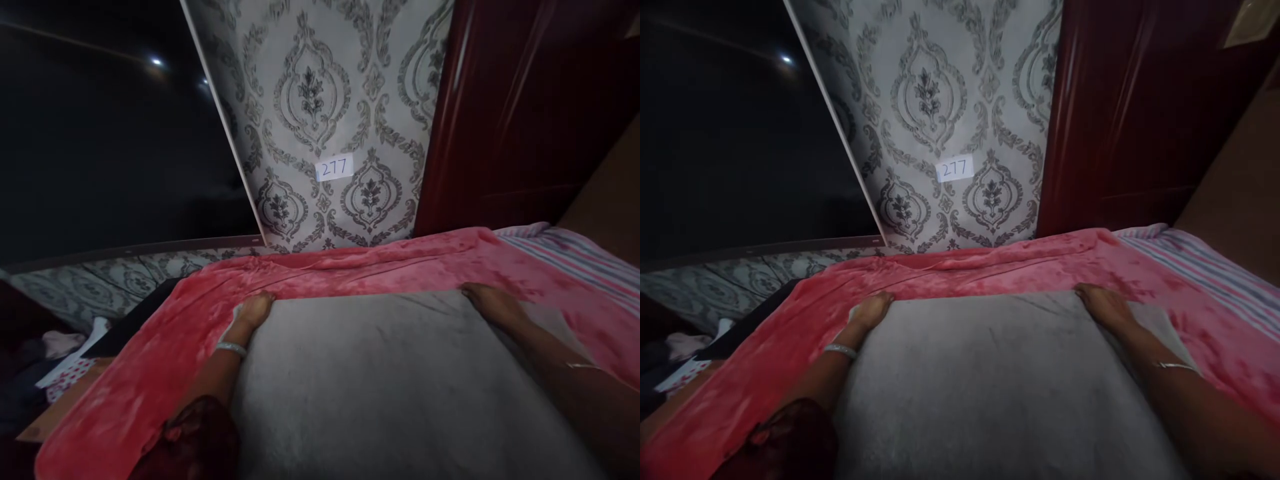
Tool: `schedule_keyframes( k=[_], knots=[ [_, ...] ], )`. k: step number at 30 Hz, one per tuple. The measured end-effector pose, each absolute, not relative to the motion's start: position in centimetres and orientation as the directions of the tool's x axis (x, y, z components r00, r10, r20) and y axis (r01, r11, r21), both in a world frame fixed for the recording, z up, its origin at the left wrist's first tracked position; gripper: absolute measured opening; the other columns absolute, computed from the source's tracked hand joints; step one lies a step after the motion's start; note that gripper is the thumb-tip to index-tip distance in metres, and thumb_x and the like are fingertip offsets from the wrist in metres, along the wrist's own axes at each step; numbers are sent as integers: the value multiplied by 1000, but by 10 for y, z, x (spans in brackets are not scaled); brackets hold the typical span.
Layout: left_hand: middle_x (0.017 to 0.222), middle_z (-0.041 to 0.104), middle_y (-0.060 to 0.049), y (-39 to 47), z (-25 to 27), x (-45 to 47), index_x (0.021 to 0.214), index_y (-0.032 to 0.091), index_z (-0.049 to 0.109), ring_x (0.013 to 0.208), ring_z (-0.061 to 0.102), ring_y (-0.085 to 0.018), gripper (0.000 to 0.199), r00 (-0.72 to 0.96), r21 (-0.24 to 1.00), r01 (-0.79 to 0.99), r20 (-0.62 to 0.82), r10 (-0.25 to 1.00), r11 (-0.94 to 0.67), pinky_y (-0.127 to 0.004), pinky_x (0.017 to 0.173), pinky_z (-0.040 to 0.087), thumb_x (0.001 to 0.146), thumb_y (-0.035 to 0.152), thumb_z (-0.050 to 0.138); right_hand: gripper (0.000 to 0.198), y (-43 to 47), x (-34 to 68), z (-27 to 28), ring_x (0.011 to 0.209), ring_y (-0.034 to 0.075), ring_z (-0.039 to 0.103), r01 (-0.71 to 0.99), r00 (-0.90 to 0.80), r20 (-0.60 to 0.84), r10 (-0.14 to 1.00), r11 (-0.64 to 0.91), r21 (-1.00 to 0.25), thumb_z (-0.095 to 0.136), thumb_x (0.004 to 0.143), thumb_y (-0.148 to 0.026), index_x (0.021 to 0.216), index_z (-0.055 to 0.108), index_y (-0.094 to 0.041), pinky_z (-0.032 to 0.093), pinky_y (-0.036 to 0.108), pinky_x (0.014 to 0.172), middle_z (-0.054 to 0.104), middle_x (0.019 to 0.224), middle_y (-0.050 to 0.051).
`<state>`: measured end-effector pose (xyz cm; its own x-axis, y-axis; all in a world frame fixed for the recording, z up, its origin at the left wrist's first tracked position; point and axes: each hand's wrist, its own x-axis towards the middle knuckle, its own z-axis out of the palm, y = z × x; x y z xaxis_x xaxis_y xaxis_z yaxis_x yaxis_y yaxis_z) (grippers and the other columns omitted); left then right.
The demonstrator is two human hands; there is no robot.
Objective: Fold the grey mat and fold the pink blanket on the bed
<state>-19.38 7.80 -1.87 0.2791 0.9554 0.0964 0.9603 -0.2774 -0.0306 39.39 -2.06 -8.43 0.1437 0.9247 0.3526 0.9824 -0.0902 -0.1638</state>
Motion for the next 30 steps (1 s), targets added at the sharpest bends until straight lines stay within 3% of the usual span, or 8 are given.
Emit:
schedule_keyframes(
  k=[4, 8, 13, 18, 20, 23, 26, 30],
  knots=[
    [115, 76, -12, 88, -32, -203, 101, 20, 72, 105, 71, -23, 35, 285, -12, 958, 102, 953, -285, -34, 91, 51, 100, 28, 37, 43, -20, 408, -95, 96, 29, 73, 959, 190, 290, 938, -114, -260, 37, 94, -42, 97, 75, -23, 56, 39, 80, 77, 105, 12],
    [111, 75, -16, 91, -33, -197, 100, 17, 72, 103, 70, -26, 30, 300, -5, 954, 112, 947, -301, -36, 92, 50, 97, 22, 42, 49, -20, 413, -102, 92, 31, 73, 952, 214, 339, 916, -119, -281, 34, 94, -49, 94, 76, -23, 57, 40, 78, 77, 104, 12],
    [124, 71, -18, 107, -23, -150, 138, 16, 57, 114, 67, -27, 44, 301, 56, 947, 178, 937, -315, -36, 96, 49, 96, 24, 48, 50, -19, 412, -106, 91, 31, 74, 943, 240, 365, 900, -127, -306, 35, 93, -51, 91, 77, -23, 59, 41, 75, 77, 102, 12],
    [94, 77, -9, 146, -22, -74, 157, 15, 34, 82, 73, -21, 72, 203, 436, 877, 45, 978, -202, -30, 78, 54, 91, 22, 60, 51, -21, 407, -102, 94, 33, 73, 916, 312, 317, 896, -195, -350, 36, 87, -52, 93, 76, -22, 58, 43, 79, 77, 105, 13],
    [74, 74, -3, 164, -26, -52, 153, 13, 41, 63, 70, -18, 67, 167, 530, 839, -40, 985, -121, -27, 66, 54, 89, 19, 61, 51, -21, 406, -102, 96, 32, 72, 895, 352, 296, 888, -227, -385, 37, 84, -53, 94, 76, -22, 58, 43, 83, 77, 106, 12],
    [57, 66, -2, 192, -30, -33, 121, 8, 67, 53, 66, -19, 39, 131, 557, 827, -59, 990, -76, -28, 58, 53, 83, 14, 61, 50, -21, 407, -104, 99, 31, 72, 881, 357, 316, 879, -204, -427, 38, 81, -54, 93, 75, -23, 57, 43, 86, 76, 108, 10],
    [65, 69, -8, 222, -25, -23, 98, 10, 71, 69, 71, -24, 22, 63, 592, 802, 52, 997, -82, -31, 67, 55, 80, 9, 59, 51, -22, 408, -106, 98, 32, 72, 871, 356, 320, 878, -188, -454, 38, 80, -57, 93, 75, -24, 57, 44, 85, 77, 107, 10],
    [96, 73, -11, 254, -12, -14, 106, 14, 66, 104, 68, -25, 34, -28, 627, 761, 290, 957, -167, -33, 91, 53, 80, 1, 49, 55, -22, 407, -105, 98, 33, 71, 851, 375, 299, 877, -198, -487, 37, 78, -60, 93, 76, -23, 57, 46, 86, 77, 106, 10]
  ],
)
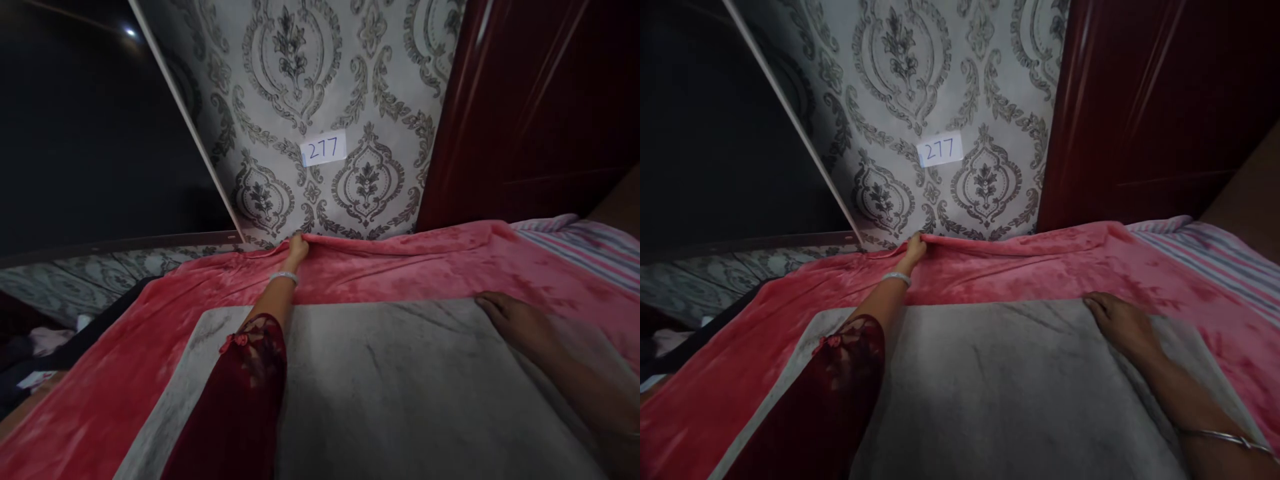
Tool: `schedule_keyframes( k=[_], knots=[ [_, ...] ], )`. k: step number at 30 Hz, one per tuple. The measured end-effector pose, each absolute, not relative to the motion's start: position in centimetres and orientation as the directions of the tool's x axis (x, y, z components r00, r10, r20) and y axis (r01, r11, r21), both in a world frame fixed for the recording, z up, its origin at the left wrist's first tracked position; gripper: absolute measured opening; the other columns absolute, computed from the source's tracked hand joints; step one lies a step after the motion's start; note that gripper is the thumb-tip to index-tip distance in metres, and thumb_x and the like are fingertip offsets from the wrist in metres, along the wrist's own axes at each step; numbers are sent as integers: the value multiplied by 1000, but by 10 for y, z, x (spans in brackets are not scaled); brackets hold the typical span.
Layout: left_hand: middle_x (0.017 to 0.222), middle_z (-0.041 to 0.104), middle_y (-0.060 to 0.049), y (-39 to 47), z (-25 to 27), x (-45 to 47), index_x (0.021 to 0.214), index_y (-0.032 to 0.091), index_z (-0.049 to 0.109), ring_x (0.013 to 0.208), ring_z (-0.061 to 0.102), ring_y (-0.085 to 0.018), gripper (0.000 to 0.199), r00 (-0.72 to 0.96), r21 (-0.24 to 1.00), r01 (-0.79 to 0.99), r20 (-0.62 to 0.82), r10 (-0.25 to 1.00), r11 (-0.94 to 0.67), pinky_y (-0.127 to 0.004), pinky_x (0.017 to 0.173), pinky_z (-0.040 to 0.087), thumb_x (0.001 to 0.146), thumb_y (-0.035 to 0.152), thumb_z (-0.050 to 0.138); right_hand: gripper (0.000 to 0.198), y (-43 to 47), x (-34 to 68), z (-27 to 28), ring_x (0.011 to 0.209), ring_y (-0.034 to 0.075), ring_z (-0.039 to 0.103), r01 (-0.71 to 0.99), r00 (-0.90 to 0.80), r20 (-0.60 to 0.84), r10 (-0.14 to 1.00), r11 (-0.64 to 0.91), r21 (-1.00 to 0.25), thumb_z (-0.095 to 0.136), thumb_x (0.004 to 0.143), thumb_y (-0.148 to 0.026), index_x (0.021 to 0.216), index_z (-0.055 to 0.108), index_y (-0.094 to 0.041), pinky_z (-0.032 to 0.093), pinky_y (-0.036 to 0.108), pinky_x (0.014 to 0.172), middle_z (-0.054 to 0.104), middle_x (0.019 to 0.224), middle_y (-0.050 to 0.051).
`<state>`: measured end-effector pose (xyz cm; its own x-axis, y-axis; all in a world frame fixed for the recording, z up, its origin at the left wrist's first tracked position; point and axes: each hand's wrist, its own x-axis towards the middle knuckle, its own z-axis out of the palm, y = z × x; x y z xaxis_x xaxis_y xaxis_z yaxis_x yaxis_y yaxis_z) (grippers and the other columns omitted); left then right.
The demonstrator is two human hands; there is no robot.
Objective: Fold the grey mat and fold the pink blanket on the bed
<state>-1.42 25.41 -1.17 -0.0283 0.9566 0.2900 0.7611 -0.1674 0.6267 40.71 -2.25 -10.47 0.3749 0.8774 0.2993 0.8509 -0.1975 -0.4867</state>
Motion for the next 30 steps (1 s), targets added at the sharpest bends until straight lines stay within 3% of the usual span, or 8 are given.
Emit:
schedule_keyframes(
  k=[3, 7, 13, 20, 25, 28, 30],
  knots=[
    [108, 71, -12, 262, -15, -9, 114, 13, 62, 107, 66, -24, 38, -68, 640, 741, 375, 925, -205, -34, 97, 51, 82, 2, 45, 58, -23, 406, -103, 100, 34, 71, 839, 383, 295, 875, -196, -508, 37, 76, -62, 94, 76, -23, 56, 47, 87, 77, 106, 9],
    [122, 67, -13, 254, -36, -5, 125, 13, 55, 114, 64, -22, 39, -19, 620, 746, 386, 922, -244, -34, 103, 48, 88, 7, 44, 59, -24, 405, -100, 100, 34, 71, 831, 389, 282, 877, -201, -519, 37, 76, -63, 95, 76, -24, 56, 48, 88, 77, 107, 9],
    [118, 72, -16, 243, -45, -5, 121, 15, 64, 109, 67, -30, 40, 220, 505, 808, 223, 950, -305, -43, 101, 50, 81, 16, 64, 57, -25, 400, -95, 103, 34, 70, 834, 392, 283, 876, -208, -511, 37, 76, -61, 93, 76, -23, 55, 47, 91, 76, 109, 11],
    [123, 73, -7, 226, -7, -36, 121, 20, 73, 113, 65, -23, 40, 346, 381, 852, 107, 932, -360, -29, 100, 47, 83, 18, 61, 54, -30, 398, -87, 107, 33, 68, 867, 369, 211, 905, -254, -429, 35, 84, -51, 105, 74, -20, 53, 44, 90, 74, 116, 12],
    [106, 77, -12, 159, 2, -130, 88, 18, 77, 106, 67, -27, 21, 252, 288, 925, 18, 967, -247, -34, 95, 48, 84, 31, 61, 58, -33, 389, -75, 113, 32, 65, 888, 373, 113, 921, -319, -332, 32, 89, -47, 116, 72, -16, 51, 41, 92, 71, 123, 14],
    [84, 74, -14, 118, 9, -192, 65, 18, 67, 95, 66, -29, 30, 149, 270, 953, -14, 989, -140, -37, 88, 49, 86, 37, 57, 56, -37, 387, -64, 117, 31, 63, 906, 357, 96, 929, -320, -277, 34, 90, -46, 118, 72, -16, 48, 41, 95, 70, 126, 14],
    [74, 69, -10, 97, 13, -222, 60, 19, 61, 86, 65, -27, 31, 105, 301, 949, -31, 994, -91, -35, 81, 49, 86, 36, 55, 55, -39, 394, -57, 113, 33, 63, 904, 380, 64, 923, -356, -237, 38, 89, -52, 115, 72, -17, 49, 42, 90, 71, 122, 16]
  ],
)
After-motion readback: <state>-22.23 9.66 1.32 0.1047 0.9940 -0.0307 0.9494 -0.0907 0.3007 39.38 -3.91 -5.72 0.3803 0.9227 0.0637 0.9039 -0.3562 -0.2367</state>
